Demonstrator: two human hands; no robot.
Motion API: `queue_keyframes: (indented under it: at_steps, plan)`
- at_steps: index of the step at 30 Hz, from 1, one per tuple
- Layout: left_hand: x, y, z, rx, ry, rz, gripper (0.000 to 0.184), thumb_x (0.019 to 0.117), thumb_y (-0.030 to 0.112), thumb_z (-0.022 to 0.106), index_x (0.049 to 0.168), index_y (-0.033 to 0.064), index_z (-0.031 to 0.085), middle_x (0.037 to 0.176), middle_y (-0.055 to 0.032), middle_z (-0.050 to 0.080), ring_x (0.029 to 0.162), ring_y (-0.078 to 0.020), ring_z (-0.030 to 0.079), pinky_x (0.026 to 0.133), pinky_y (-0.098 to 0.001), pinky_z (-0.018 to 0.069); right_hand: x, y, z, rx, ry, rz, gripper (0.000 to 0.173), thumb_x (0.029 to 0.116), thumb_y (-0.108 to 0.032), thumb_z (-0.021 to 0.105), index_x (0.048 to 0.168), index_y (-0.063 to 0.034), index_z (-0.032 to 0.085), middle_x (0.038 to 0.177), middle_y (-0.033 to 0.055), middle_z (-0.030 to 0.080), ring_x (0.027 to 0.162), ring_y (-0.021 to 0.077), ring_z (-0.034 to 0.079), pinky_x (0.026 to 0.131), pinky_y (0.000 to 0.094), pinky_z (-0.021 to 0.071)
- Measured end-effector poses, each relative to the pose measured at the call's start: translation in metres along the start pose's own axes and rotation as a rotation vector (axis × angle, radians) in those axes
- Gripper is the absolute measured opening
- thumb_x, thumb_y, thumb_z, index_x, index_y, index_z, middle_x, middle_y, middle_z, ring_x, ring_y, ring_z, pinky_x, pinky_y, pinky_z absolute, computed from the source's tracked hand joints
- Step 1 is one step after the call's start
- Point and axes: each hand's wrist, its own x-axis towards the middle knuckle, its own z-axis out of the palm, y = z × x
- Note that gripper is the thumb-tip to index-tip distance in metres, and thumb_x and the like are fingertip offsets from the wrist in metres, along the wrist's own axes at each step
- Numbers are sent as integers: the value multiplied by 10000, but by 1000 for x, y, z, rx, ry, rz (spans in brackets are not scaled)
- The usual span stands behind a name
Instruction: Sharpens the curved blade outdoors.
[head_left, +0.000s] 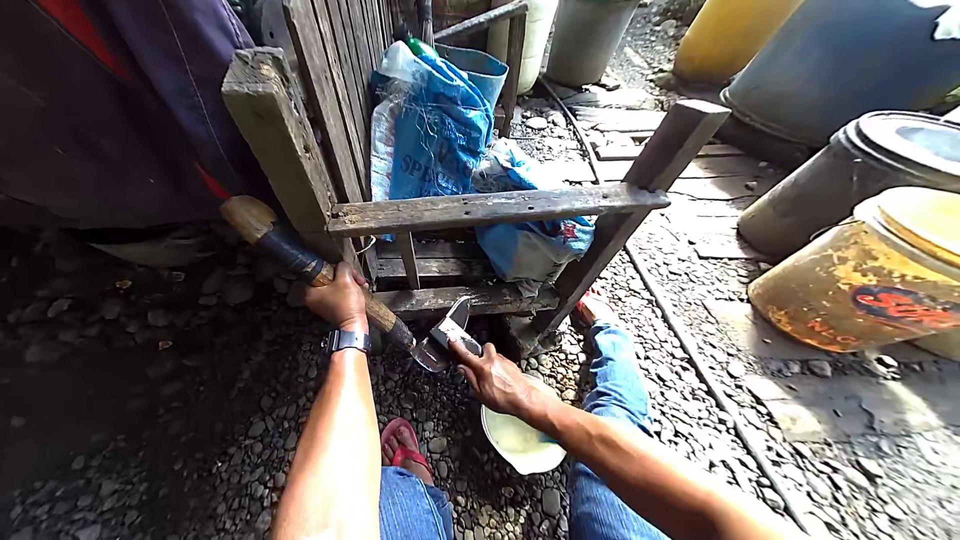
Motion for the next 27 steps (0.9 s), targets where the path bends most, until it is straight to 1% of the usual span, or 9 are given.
queue_keyframes:
  at_steps: [2,6,9,11,13,17,22,24,27]
  plan:
    - [0,-4,-2,2,-7,-2,120,934,1,614,1025,14,536,618,-11,579,474,-123,614,498,-294,576,12,11,-6,2,49,52,584,1099,-412,383,1654,-351,211,1402,403,478,1086,549,625,898,637,521]
    - [1,-1,0,16,10,-6,141,933,18,625,1038,22,532,613,-10,583,469,-127,614,494,-300,572,46,6,-41,15,55,271,572,1115,-453,263,1663,-354,129,1486,341,453,1176,488,621,958,587,514]
    - [0,1,3,1,16,-23,192,949,11,623,1111,-20,525,650,-31,583,485,-121,619,504,-288,577,19,-2,-13,8,47,107,584,1107,-419,337,1662,-327,181,1407,391,483,1088,523,637,906,611,526]
    - [2,-1,3,-7,16,-18,175,937,-5,626,1081,-12,528,634,-26,589,478,-117,619,494,-287,576,4,-5,-4,1,-1,19,584,1105,-412,369,1658,-342,194,1394,390,485,1086,526,631,915,614,521]
    - [0,-6,0,-3,-3,-17,154,945,10,629,1063,4,530,634,-16,590,481,-120,622,501,-293,583,16,2,-10,6,27,70,591,1097,-405,387,1655,-354,199,1426,400,462,1110,549,616,913,638,515]
    - [1,-2,-1,-13,3,-4,139,932,3,631,1037,5,539,626,-16,589,478,-122,620,501,-293,579,52,-2,-38,2,61,277,571,1114,-451,286,1659,-373,137,1498,344,430,1178,491,614,951,584,516]
    - [1,-1,0,-14,5,-26,170,931,-12,629,1065,0,525,631,-15,583,475,-112,615,494,-278,572,5,-6,2,11,6,26,586,1102,-409,375,1657,-346,197,1400,391,481,1092,532,626,915,615,522]
    - [1,-4,-1,-15,1,-26,166,927,-4,635,1053,14,528,626,-9,588,473,-116,618,492,-284,576,19,5,-8,2,47,94,592,1098,-411,381,1656,-356,191,1428,397,460,1107,547,619,906,632,521]
    - [2,-2,0,-8,6,-22,171,936,5,633,1069,10,526,633,-15,587,481,-124,622,501,-292,579,49,7,-40,25,55,294,579,1115,-450,272,1664,-358,111,1501,346,432,1172,494,621,955,592,515]
